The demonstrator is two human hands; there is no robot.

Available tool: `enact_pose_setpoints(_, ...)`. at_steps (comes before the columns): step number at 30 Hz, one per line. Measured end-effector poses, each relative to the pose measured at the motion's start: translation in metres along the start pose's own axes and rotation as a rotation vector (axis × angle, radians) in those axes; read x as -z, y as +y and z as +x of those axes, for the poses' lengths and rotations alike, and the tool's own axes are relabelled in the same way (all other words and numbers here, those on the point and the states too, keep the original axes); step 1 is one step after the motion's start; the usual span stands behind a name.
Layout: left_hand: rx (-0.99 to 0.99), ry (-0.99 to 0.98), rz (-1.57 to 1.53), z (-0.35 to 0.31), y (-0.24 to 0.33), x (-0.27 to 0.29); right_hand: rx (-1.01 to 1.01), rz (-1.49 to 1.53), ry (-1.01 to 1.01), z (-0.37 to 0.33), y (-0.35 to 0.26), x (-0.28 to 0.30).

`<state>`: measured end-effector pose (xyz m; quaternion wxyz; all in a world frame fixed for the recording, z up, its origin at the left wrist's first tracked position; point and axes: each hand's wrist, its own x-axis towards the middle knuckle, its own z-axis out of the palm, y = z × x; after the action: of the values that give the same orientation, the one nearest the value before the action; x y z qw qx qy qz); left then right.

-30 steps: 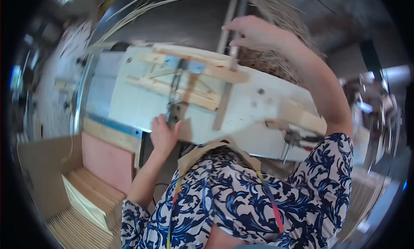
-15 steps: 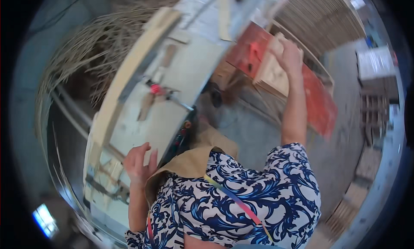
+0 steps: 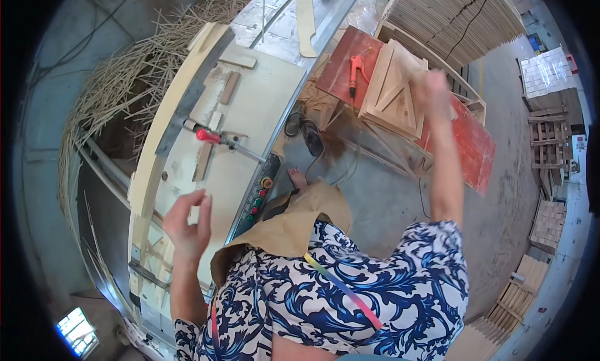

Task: Assembling and clamping wooden frames onto a jig in a workshop.

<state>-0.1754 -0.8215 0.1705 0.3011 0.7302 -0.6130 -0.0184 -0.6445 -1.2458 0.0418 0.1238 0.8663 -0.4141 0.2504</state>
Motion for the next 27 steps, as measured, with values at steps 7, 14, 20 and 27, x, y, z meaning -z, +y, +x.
enact_pose_setpoints(7, 0.374, 0.323, -0.690, 0.051, -0.026, 0.067, 0.220, 0.220, 0.452, 0.197, -0.160, 0.150)
enact_pose_setpoints(14, 0.281, 0.273, -1.413, 0.139, -0.025, 0.189, 0.853, 0.562, 0.649, 0.238, -0.423, 0.213)
enact_pose_setpoints(20, 0.505, 0.804, -1.076, 0.045, -0.138, 0.253, 0.784, 0.764, 0.495, 0.209, -0.420, 0.177)
enact_pose_setpoints(27, 0.752, 0.780, -0.267, 0.031, -0.247, 0.277, 0.120, 1.002, -0.347, 0.198, -0.364, 0.059)
